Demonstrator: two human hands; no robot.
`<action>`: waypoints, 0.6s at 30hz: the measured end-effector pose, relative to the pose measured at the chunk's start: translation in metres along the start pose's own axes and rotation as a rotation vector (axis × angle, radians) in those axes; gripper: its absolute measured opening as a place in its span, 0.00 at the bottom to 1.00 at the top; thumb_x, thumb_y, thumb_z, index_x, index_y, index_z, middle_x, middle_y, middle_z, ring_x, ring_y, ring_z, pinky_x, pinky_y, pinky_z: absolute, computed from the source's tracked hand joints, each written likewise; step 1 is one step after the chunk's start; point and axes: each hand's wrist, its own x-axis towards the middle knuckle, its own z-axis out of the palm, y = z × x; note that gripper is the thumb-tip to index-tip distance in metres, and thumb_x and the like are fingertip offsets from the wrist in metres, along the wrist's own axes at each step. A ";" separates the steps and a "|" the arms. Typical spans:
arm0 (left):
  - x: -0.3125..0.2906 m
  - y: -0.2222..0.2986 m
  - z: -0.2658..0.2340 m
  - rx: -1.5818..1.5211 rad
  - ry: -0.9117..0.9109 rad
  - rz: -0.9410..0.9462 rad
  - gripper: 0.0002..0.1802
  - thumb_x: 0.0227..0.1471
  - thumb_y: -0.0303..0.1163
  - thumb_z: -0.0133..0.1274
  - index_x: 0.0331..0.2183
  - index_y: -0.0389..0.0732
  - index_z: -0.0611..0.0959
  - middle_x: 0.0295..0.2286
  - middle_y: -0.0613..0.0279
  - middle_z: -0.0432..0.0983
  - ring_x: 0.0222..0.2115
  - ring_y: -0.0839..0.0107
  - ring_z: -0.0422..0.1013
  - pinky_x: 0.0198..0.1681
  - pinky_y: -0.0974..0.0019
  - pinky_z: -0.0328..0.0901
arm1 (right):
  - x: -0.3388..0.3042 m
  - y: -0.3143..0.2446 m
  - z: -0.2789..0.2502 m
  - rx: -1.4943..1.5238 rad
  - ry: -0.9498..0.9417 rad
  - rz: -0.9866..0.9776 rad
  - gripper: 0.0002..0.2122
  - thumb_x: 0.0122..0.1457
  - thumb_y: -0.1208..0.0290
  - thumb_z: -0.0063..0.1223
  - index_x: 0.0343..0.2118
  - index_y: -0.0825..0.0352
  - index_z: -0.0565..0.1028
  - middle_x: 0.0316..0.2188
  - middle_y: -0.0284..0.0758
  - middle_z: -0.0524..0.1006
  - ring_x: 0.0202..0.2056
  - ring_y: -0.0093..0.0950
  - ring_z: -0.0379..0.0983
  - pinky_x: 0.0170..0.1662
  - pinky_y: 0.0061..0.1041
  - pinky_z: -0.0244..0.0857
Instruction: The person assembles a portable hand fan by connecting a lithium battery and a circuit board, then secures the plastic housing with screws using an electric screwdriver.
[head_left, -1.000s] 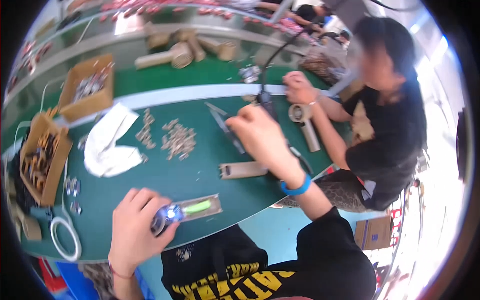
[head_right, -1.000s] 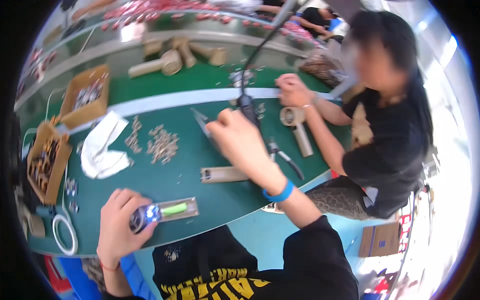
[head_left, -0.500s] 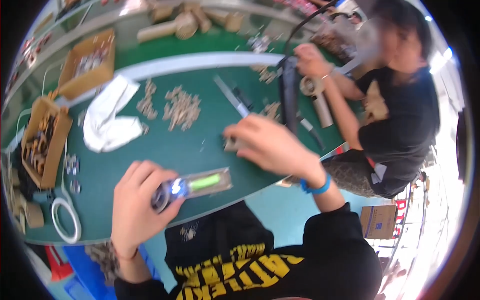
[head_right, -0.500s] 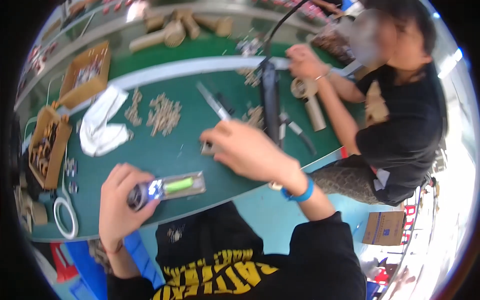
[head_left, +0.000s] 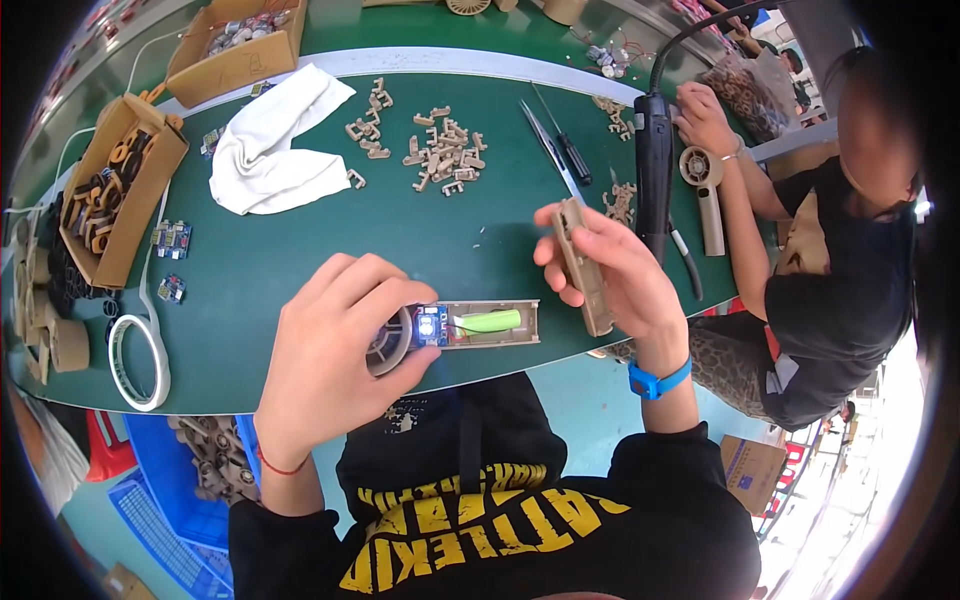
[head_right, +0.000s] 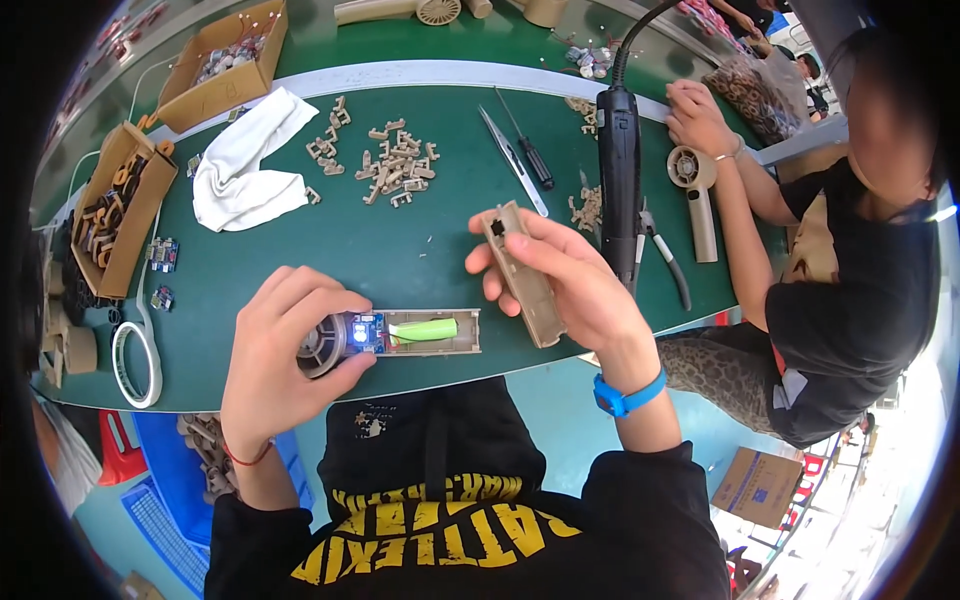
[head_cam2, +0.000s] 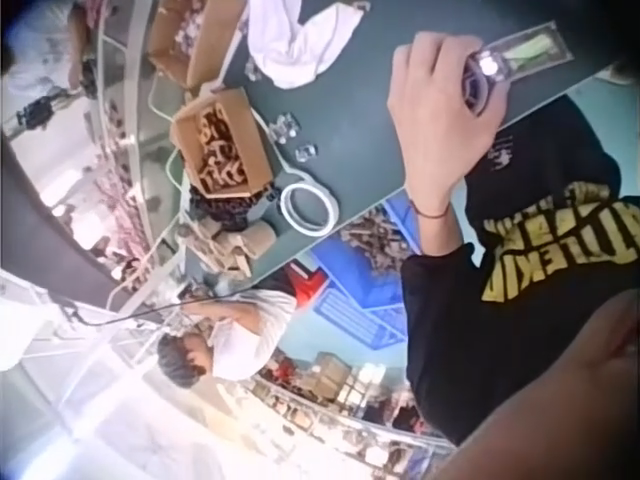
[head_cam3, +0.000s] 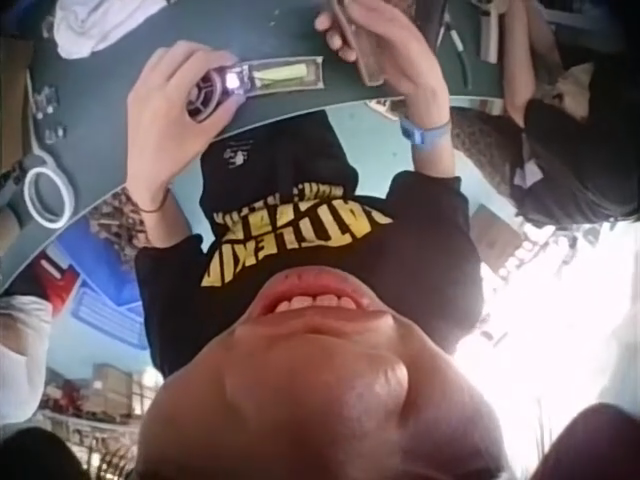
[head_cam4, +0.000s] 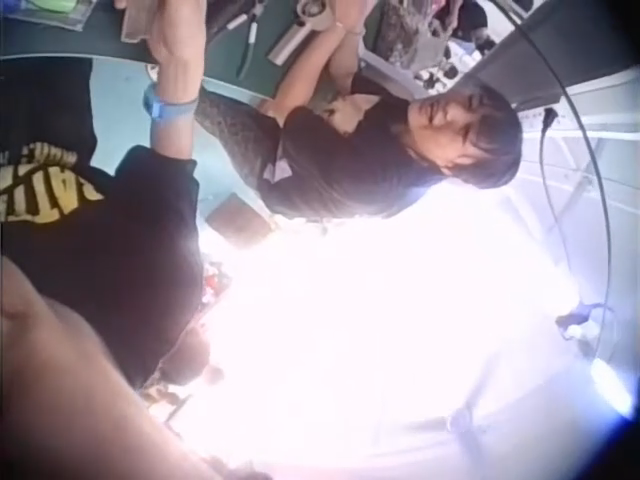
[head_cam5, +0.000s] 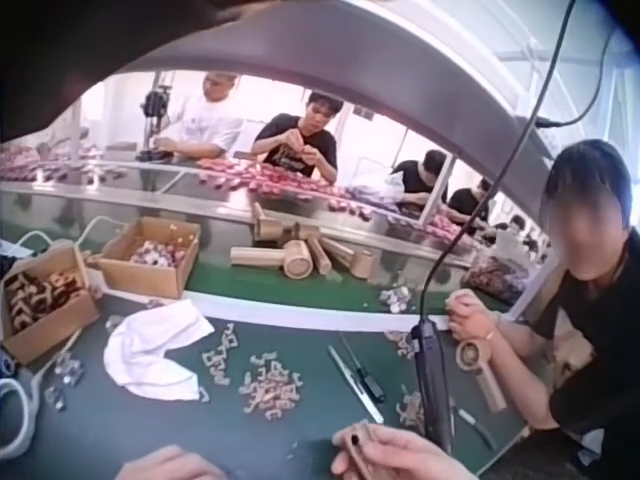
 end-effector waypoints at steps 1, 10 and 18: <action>0.000 0.000 -0.001 -0.002 -0.005 -0.001 0.17 0.33 0.27 0.65 0.31 0.45 0.80 0.29 0.66 0.72 0.30 0.63 0.68 0.31 0.64 0.66 | 0.000 0.002 -0.004 0.052 -0.061 0.075 0.17 0.64 0.67 0.45 0.52 0.72 0.65 0.32 0.35 0.74 0.26 0.21 0.71 0.27 0.17 0.66; 0.005 -0.008 0.005 -0.032 -0.018 -0.013 0.20 0.30 0.28 0.66 0.32 0.45 0.81 0.28 0.65 0.72 0.29 0.62 0.67 0.32 0.64 0.65 | 0.013 0.004 -0.018 -0.399 0.114 0.095 0.15 0.65 0.64 0.46 0.48 0.68 0.68 0.23 0.27 0.71 0.18 0.14 0.65 0.20 0.13 0.59; -0.002 -0.010 0.006 -0.045 -0.013 -0.050 0.20 0.30 0.28 0.66 0.32 0.46 0.81 0.28 0.66 0.71 0.28 0.63 0.66 0.31 0.65 0.65 | 0.017 0.004 -0.023 -0.374 0.052 0.194 0.14 0.64 0.66 0.48 0.48 0.68 0.69 0.23 0.28 0.72 0.17 0.14 0.65 0.20 0.12 0.57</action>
